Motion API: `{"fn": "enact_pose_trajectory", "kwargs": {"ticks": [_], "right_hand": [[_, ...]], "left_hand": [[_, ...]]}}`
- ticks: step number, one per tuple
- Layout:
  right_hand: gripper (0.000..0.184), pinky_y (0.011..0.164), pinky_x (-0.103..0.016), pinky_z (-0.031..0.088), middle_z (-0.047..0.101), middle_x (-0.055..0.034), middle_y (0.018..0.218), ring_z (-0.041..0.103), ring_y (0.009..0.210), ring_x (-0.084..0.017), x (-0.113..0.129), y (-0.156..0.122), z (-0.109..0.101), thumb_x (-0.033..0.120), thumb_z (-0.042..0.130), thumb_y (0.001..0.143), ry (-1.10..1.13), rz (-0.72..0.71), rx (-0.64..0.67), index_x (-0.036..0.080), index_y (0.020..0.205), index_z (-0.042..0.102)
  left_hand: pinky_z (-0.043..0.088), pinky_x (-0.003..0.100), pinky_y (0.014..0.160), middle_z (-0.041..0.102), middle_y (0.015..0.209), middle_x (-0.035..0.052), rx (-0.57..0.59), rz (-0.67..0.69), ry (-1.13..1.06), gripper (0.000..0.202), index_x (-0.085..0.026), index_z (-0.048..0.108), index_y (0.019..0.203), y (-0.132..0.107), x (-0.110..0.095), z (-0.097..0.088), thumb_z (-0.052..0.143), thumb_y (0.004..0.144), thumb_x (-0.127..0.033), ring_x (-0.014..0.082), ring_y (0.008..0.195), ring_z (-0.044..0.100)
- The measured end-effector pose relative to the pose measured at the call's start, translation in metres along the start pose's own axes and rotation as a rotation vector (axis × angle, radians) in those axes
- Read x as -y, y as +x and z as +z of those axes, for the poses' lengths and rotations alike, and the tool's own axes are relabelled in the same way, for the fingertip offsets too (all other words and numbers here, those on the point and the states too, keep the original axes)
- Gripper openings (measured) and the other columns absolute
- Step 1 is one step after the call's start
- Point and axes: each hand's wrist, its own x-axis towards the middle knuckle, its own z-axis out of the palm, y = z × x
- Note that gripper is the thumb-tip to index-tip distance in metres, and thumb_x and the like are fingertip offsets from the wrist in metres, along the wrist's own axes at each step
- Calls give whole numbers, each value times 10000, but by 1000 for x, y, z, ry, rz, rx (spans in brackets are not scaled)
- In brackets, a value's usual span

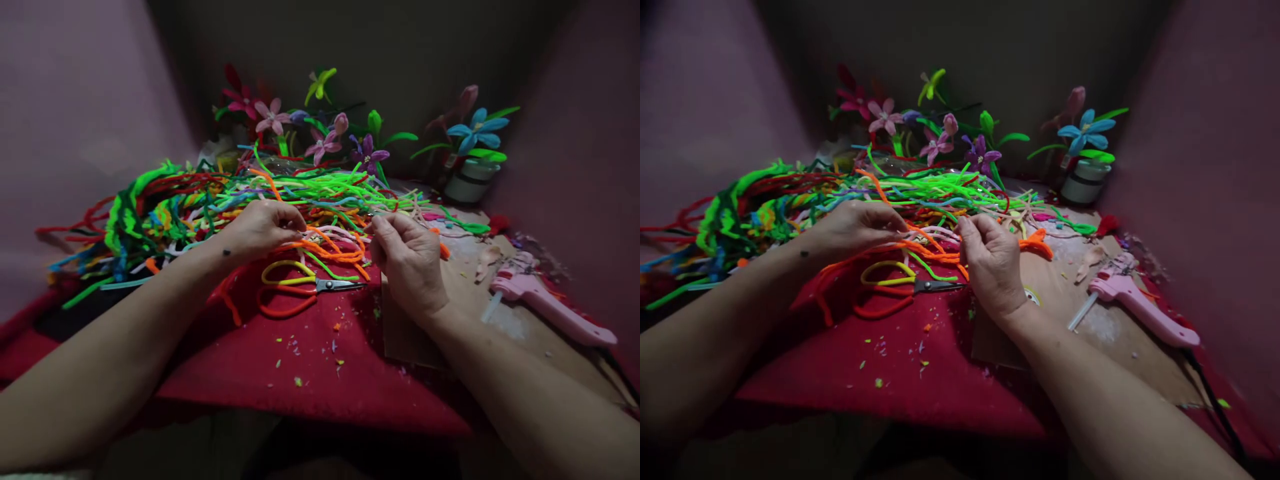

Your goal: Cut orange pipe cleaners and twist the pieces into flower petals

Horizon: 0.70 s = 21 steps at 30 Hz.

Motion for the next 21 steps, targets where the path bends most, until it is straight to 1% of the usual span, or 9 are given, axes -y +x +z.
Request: {"fn": "enact_pose_trajectory", "kwargs": {"ticks": [4, 6, 10, 11, 14, 16, 18, 19, 21], "right_hand": [[245, 415, -219, 275, 424, 60, 482, 341, 412, -74, 0, 0, -1, 364, 528, 848, -9, 39, -16, 203, 663, 518], [239, 411, -222, 271, 426, 59, 486, 341, 411, -77, 1, 0, -1, 367, 526, 849, -11, 44, -11, 205, 673, 521], [261, 419, -228, 286, 438, 54, 492, 355, 416, -80, 2, -1, 0, 370, 534, 842, -43, 40, -8, 206, 642, 499], [259, 427, -228, 297, 446, 52, 498, 365, 423, -81, 2, 0, 0, 365, 536, 839, -49, 39, -11, 205, 639, 496], [245, 456, -223, 333, 470, 45, 528, 407, 460, -85, -1, 1, 0, 352, 540, 831, -59, 50, -14, 200, 643, 498], [198, 473, -220, 361, 507, 32, 586, 449, 502, -89, -5, 3, 1, 341, 561, 810, -67, 78, -27, 192, 684, 525], [157, 475, -218, 386, 550, 14, 660, 491, 538, -96, -9, 4, 2, 331, 596, 775, -50, 148, -47, 180, 765, 556], [177, 463, -218, 389, 561, 9, 676, 500, 536, -98, -11, 5, 2, 336, 611, 760, -28, 202, -48, 174, 812, 561], [253, 416, -213, 373, 548, 23, 632, 488, 483, -98, -12, 6, 3, 361, 638, 739, 28, 317, -38, 171, 881, 550]], "left_hand": [[381, 242, 636, 649, 797, 54, -19, 108, 275, 189, -161, 699, 832, 4, 8, 2, 562, 740, -252, 149, 723, 556], [379, 252, 642, 653, 828, 68, -5, 128, 341, 187, -160, 697, 848, 5, 11, 3, 564, 734, -227, 163, 745, 559], [375, 238, 621, 659, 781, 47, 58, 63, 327, 150, -173, 685, 760, 5, 13, 1, 544, 711, -184, 150, 707, 562], [372, 234, 617, 657, 768, 41, 59, 50, 327, 148, -176, 677, 736, 4, 13, 0, 531, 712, -181, 148, 700, 560], [342, 233, 569, 642, 733, 38, 18, 26, 343, 139, -174, 646, 742, 3, 10, -2, 513, 726, -207, 139, 638, 530], [320, 232, 542, 622, 686, 28, -6, 16, 316, 132, -171, 622, 760, 1, 7, -3, 505, 740, -228, 124, 577, 494], [322, 228, 544, 607, 663, 14, -24, 16, 264, 138, -169, 606, 774, 1, 5, -4, 487, 756, -237, 113, 559, 481], [331, 226, 554, 605, 668, 11, -38, 19, 242, 144, -167, 601, 780, 0, 5, -4, 477, 762, -238, 111, 569, 486], [345, 225, 572, 603, 692, 10, -74, 32, 214, 157, -160, 595, 786, 0, 4, -5, 461, 771, -242, 112, 596, 501]]}}
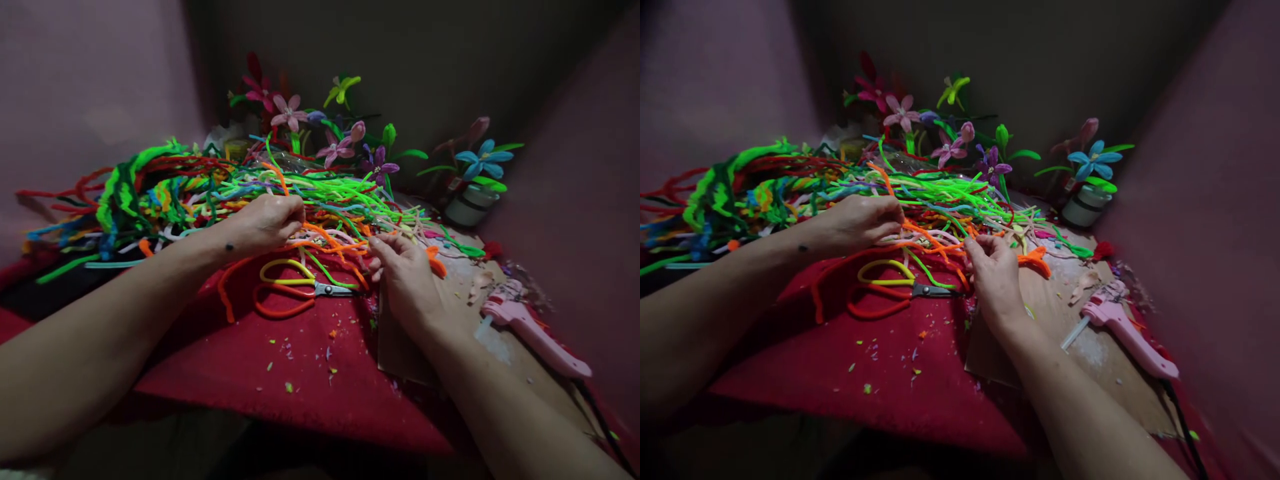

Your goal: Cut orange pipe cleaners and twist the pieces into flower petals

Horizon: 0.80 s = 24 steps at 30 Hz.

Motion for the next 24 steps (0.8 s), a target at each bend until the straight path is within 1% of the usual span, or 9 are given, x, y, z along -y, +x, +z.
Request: {"fn": "enact_pose_trajectory", "kwargs": {"ticks": [2, 4, 7, 10, 15, 17, 19, 22, 24], "right_hand": [[320, 377, -208, 348, 513, 46, 567, 457, 424, -92, 1, 0, 1, 389, 658, 725, 39, 87, 46, 174, 928, 536], [355, 362, -205, 345, 525, 43, 570, 451, 407, -87, 1, 0, 1, 400, 678, 712, 59, 123, 88, 171, 941, 533], [330, 360, -205, 361, 561, 19, 598, 456, 406, -80, 1, 1, 2, 398, 681, 713, 75, 161, 144, 153, 883, 541], [282, 362, -204, 365, 530, 39, 522, 450, 387, -81, -1, 2, 3, 339, 693, 704, 47, 179, 147, 147, 855, 551], [207, 364, -189, 350, 532, 43, 501, 453, 395, -77, 3, 1, 4, 262, 663, 720, -70, 168, 167, 150, 884, 605], [199, 370, -189, 363, 534, 47, 501, 456, 394, -75, 4, 0, 5, 248, 656, 718, -52, 157, 173, 154, 887, 610], [239, 369, -187, 375, 535, 57, 496, 462, 389, -75, 5, -1, 6, 248, 669, 700, 10, 138, 176, 157, 911, 602], [305, 359, -183, 391, 555, 59, 510, 481, 390, -78, 3, -1, 5, 277, 699, 671, 102, 132, 193, 149, 926, 591], [283, 356, -179, 404, 581, 49, 539, 495, 396, -75, 1, -1, 5, 285, 699, 671, 146, 116, 175, 147, 896, 596]], "left_hand": [[356, 227, 579, 598, 701, 11, -33, 8, -37, 161, -154, 589, 791, -1, -1, 0, 458, 776, -247, 113, 606, 507], [366, 228, 585, 593, 700, 11, -50, 25, -100, 157, -150, 583, 799, -3, -4, -1, 464, 780, -250, 114, 611, 512], [388, 227, 606, 589, 704, 9, -63, 94, -226, 132, -148, 572, 784, -7, -12, -4, 483, 780, -245, 112, 632, 522], [407, 224, 626, 584, 710, 5, -106, 158, -332, 102, -151, 566, 751, -10, -18, -6, 499, 776, -222, 107, 646, 525], [429, 229, 618, 567, 692, -4, -355, 64, -483, 54, -161, 553, 748, -7, -14, -2, 526, 766, -204, 113, 648, 542], [430, 230, 602, 563, 691, -5, -423, 57, -505, 44, -157, 559, 745, -4, -10, 3, 537, 756, -194, 110, 631, 536], [429, 229, 598, 563, 689, -4, -436, 97, -505, 40, -148, 568, 731, -3, -10, 7, 544, 746, -175, 106, 629, 528], [436, 228, 615, 571, 694, -2, -406, 173, -528, 59, -137, 580, 733, -4, -14, 10, 539, 762, -168, 105, 650, 530], [440, 225, 624, 577, 705, 0, -399, 206, -536, 74, -131, 585, 747, -5, -17, 11, 534, 779, -174, 101, 657, 533]]}}
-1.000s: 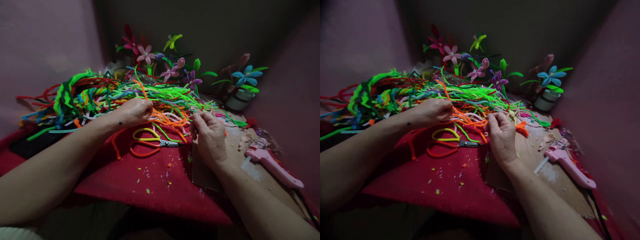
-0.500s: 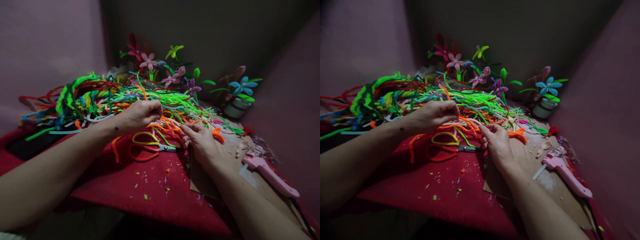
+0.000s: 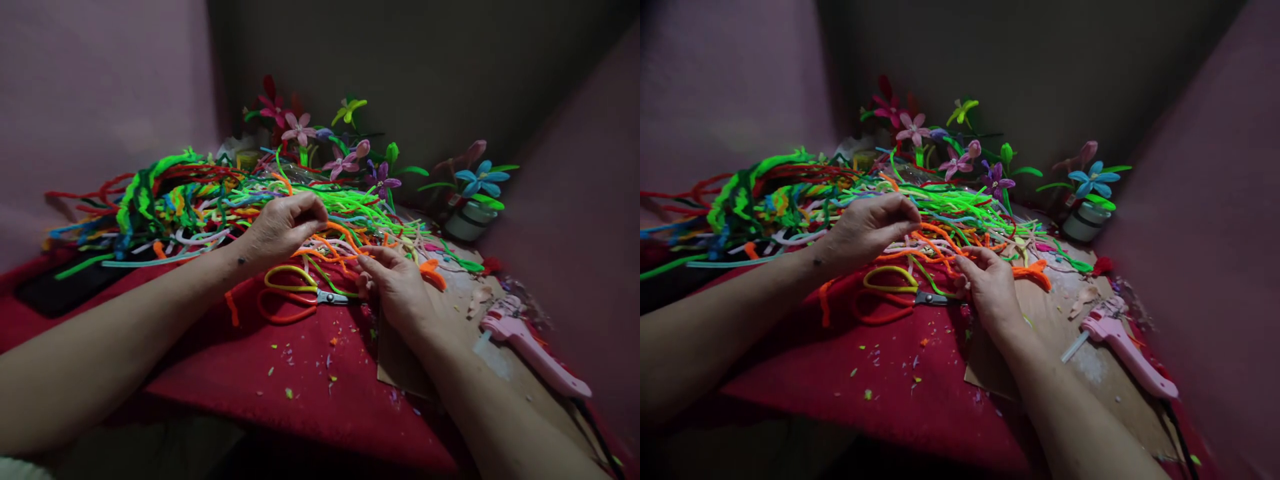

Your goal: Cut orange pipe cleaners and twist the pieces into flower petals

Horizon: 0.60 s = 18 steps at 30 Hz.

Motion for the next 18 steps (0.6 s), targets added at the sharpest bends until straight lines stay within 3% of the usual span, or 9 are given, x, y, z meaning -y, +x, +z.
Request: {"fn": "enact_pose_trajectory", "kwargs": {"ticks": [3, 6, 9, 11, 15, 18], "right_hand": [[192, 360, -179, 428, 606, 34, 572, 525, 406, -77, -3, 1, -2, 270, 673, 691, 23, -51, -57, 146, 816, 594], [142, 361, -180, 443, 604, 32, 564, 555, 415, -89, -4, 2, -2, 228, 655, 693, 4, -26, -91, 148, 780, 577], [148, 365, -183, 452, 594, 37, 534, 561, 410, -96, -3, 2, -1, 192, 647, 679, -4, -2, -95, 147, 803, 580], [180, 364, -190, 454, 594, 37, 519, 549, 395, -97, -2, 2, 0, 184, 652, 667, -14, 1, -79, 141, 829, 586], [262, 360, -184, 435, 580, 45, 471, 517, 368, -90, -2, 2, 1, 165, 668, 647, -61, 23, -31, 124, 897, 600], [197, 351, -167, 413, 576, 41, 458, 491, 347, -71, -3, 2, 1, 170, 674, 654, -79, 6, 1, 116, 836, 620]], "left_hand": [[435, 220, 626, 580, 703, -1, 6, 30, 54, 78, -129, 589, 756, 0, 6, 0, 521, 778, -160, 98, 653, 534], [423, 231, 635, 591, 713, 13, 107, 34, 257, 109, -132, 621, 736, 3, 21, -5, 520, 759, -167, 112, 667, 536], [415, 250, 648, 601, 765, 41, 197, -12, 492, 125, -135, 666, 717, 8, 28, -13, 559, 717, -199, 135, 709, 535], [410, 242, 642, 610, 761, 35, 212, -49, 490, 144, -137, 680, 745, 9, 24, -18, 565, 715, -219, 132, 706, 535], [389, 217, 617, 637, 702, 9, 463, -102, 361, 175, -158, 697, 803, 5, 19, -16, 555, 751, -245, 112, 663, 545], [362, 252, 623, 642, 775, 52, 547, -42, 550, 174, -168, 711, 828, -1, 28, -7, 586, 731, -239, 143, 703, 540]]}}
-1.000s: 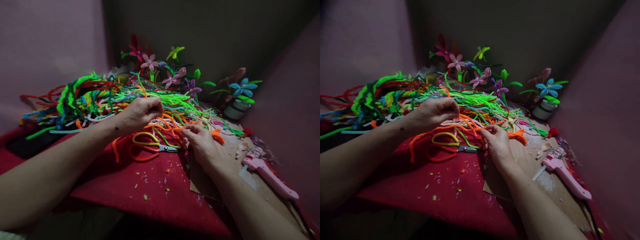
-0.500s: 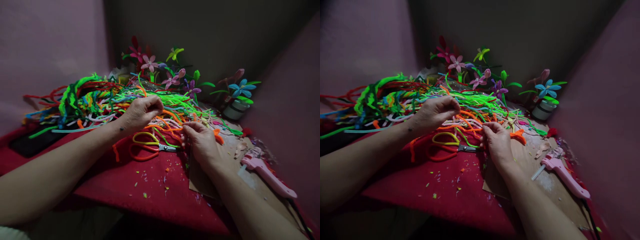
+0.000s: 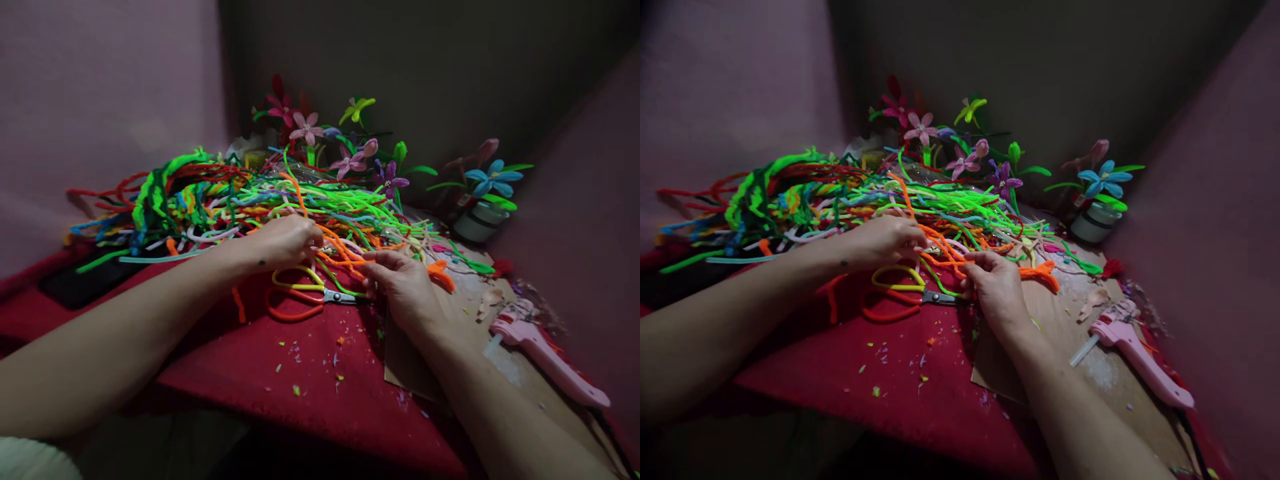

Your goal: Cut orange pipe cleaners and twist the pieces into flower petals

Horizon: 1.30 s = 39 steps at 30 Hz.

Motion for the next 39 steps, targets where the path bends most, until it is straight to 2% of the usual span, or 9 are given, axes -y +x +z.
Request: {"fn": "enact_pose_trajectory", "kwargs": {"ticks": [4, 6, 9, 12, 16, 21, 29, 34, 39], "right_hand": [[166, 352, -183, 444, 634, 12, 585, 545, 417, -86, -1, 1, -1, 221, 696, 653, 150, -75, -19, 126, 759, 610], [171, 360, -187, 455, 644, 7, 615, 559, 435, -89, 2, 2, -2, 234, 695, 662, 249, -124, -52, 135, 759, 596], [144, 354, -174, 443, 633, 14, 596, 548, 414, -80, 7, 3, -5, 203, 681, 668, 334, -196, -126, 137, 739, 575], [111, 346, -158, 428, 602, 30, 551, 544, 401, -74, 12, 3, -9, 161, 668, 670, 347, -222, -164, 133, 712, 570], [111, 338, -156, 419, 606, 21, 537, 558, 404, -84, 18, 4, -12, 150, 679, 664, 360, -215, -156, 130, 688, 572], [137, 335, -150, 423, 597, 28, 533, 554, 423, -81, 25, 8, -15, 147, 715, 636, 502, -94, -88, 134, 675, 585], [105, 426, -119, 472, 667, -9, 726, 572, 531, -54, 28, 7, -19, 123, 710, 648, 611, 8, 13, 155, 737, 663], [183, 472, -178, 509, 642, -10, 637, 607, 549, -100, 22, 2, -9, 159, 771, 589, 485, -5, 137, 126, 746, 682], [221, 410, -184, 474, 639, -17, 611, 600, 489, -107, 17, -1, -4, 240, 790, 588, 390, 0, 148, 110, 711, 660]], "left_hand": [[348, 255, 608, 602, 767, 59, 7, 0, 20, 157, -158, 686, 731, 2, 0, 1, 539, 758, -209, 139, 688, 516], [364, 243, 613, 596, 731, 41, 5, -40, -152, 146, -147, 659, 722, 0, -4, -11, 542, 765, -224, 128, 677, 518], [334, 209, 484, 537, 592, -7, 136, -169, -576, 172, -148, 603, 738, -5, -14, -31, 509, 802, -278, 87, 507, 459], [269, 187, 413, 443, 526, -37, 205, -184, -770, 169, -144, 585, 705, -10, -22, -40, 537, 792, -281, 56, 432, 365], [235, 167, 397, 410, 513, -42, 264, -152, -899, 153, -130, 587, 682, -12, -25, -40, 594, 765, -259, 41, 426, 328], [193, 165, 371, 405, 474, -47, 289, -195, -1120, 198, -127, 559, 661, -11, -23, -34, 601, 784, -276, 30, 387, 292], [166, 177, 377, 400, 452, -51, 312, -243, -1177, 243, -135, 534, 641, -10, -30, -29, 623, 782, -312, 32, 382, 278], [165, 185, 381, 390, 457, -63, 308, -254, -1176, 233, -145, 516, 671, -11, -34, -28, 599, 795, -324, 36, 381, 275], [164, 181, 391, 360, 473, -75, 355, -245, -1143, 226, -142, 516, 716, -11, -40, -27, 566, 816, -339, 38, 407, 251]]}}
